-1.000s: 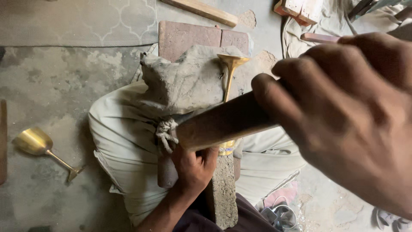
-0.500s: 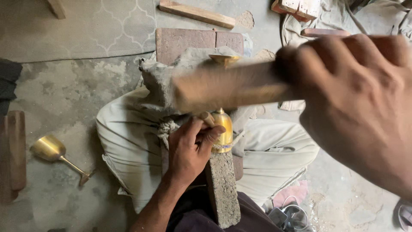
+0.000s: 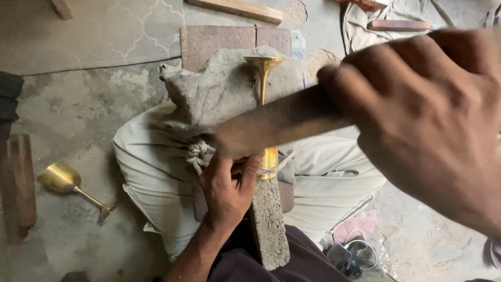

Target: The person sits on the floor engraving a decorative pattern into a brass goblet. They hold a small chisel against the goblet's body and strike it with a wooden mallet, rotating the goblet, which is lashed with rope to a stone block, to engrave different areas.

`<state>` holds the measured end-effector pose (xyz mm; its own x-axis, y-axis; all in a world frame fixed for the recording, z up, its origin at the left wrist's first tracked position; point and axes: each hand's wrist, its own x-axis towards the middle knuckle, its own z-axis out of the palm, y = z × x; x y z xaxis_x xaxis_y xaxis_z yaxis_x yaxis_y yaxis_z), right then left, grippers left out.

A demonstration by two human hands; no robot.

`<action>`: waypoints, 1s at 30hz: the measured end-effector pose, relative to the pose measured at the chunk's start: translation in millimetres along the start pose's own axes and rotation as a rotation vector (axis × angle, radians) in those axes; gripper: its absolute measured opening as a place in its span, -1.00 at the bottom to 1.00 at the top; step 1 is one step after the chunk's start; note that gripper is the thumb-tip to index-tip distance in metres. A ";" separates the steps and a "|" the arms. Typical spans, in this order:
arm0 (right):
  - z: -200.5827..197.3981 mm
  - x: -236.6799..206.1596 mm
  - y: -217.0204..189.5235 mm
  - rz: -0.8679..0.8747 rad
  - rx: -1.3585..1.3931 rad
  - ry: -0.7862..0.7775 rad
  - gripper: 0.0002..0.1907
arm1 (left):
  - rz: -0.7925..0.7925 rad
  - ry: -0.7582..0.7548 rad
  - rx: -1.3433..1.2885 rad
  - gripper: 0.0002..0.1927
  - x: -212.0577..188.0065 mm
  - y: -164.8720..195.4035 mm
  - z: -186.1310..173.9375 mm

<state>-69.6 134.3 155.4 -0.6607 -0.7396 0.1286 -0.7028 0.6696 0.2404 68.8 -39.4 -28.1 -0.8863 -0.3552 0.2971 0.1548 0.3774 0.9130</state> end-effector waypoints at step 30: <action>6.2 -43.9 34.7 -0.197 -0.116 0.085 -0.61 | 0.209 -0.082 0.388 -0.69 -26.7 -15.5 13.3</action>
<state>-66.6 190.4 152.1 -0.4860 -0.8614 0.1479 -0.7776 0.5034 0.3768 84.2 -24.4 -54.0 -0.8874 -0.1743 0.4269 0.1728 0.7325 0.6584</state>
